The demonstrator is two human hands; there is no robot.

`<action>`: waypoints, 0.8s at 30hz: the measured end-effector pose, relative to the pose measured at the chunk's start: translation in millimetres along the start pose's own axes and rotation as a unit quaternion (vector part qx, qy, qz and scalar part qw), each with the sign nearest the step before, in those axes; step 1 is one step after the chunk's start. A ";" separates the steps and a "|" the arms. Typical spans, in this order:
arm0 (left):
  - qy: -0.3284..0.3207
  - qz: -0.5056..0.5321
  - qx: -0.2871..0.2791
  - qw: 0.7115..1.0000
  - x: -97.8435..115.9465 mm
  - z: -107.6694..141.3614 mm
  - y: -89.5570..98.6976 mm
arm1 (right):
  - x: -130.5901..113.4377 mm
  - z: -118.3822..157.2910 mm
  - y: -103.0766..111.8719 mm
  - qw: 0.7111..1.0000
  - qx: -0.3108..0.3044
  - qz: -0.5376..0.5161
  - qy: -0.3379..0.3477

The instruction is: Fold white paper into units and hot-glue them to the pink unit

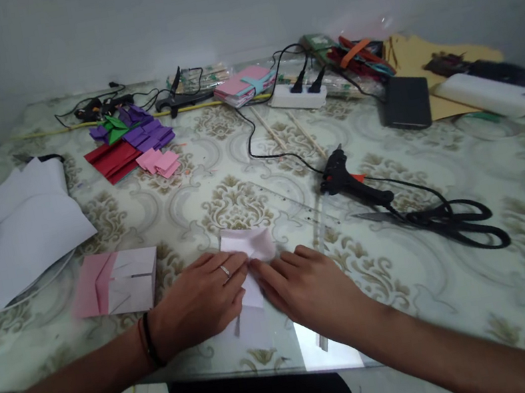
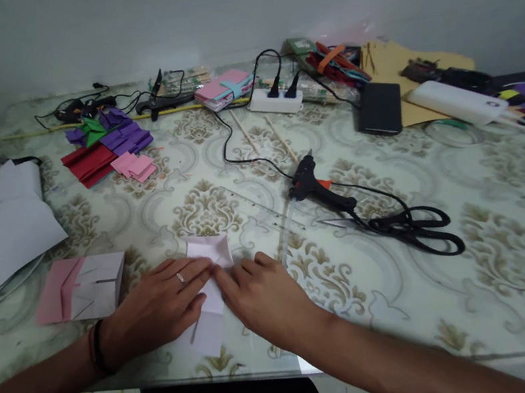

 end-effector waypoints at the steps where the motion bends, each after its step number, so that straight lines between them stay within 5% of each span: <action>1: -0.001 -0.003 -0.002 1.000 0.9 -1.1 0.1 | 1.6 0.9 1.1 1.000 0.002 0.002 0.000; 12: -0.013 -0.001 -0.013 1.000 11.1 -7.6 -5.4 | 8.6 4.8 -1.6 0.999 -0.004 0.023 -0.038; 20: -0.019 -0.011 -0.007 1.000 10.8 -5.3 -7.9 | 13.7 -0.1 -23.9 0.971 -0.221 0.019 -0.083; 24: -0.023 -0.004 -0.014 1.000 11.9 -5.3 -9.5 | 17.5 -2.1 -27.1 0.954 -0.276 0.032 -0.114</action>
Point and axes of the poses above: each hand's wrist, its own z-axis away from the middle knuckle, its own y-axis out of the back of the hand, x = y × z, the point moved 10 cm from there along -z, towards the middle knuckle, and after that the axes turned 3 degrees about -z, right-handed, at the moved point
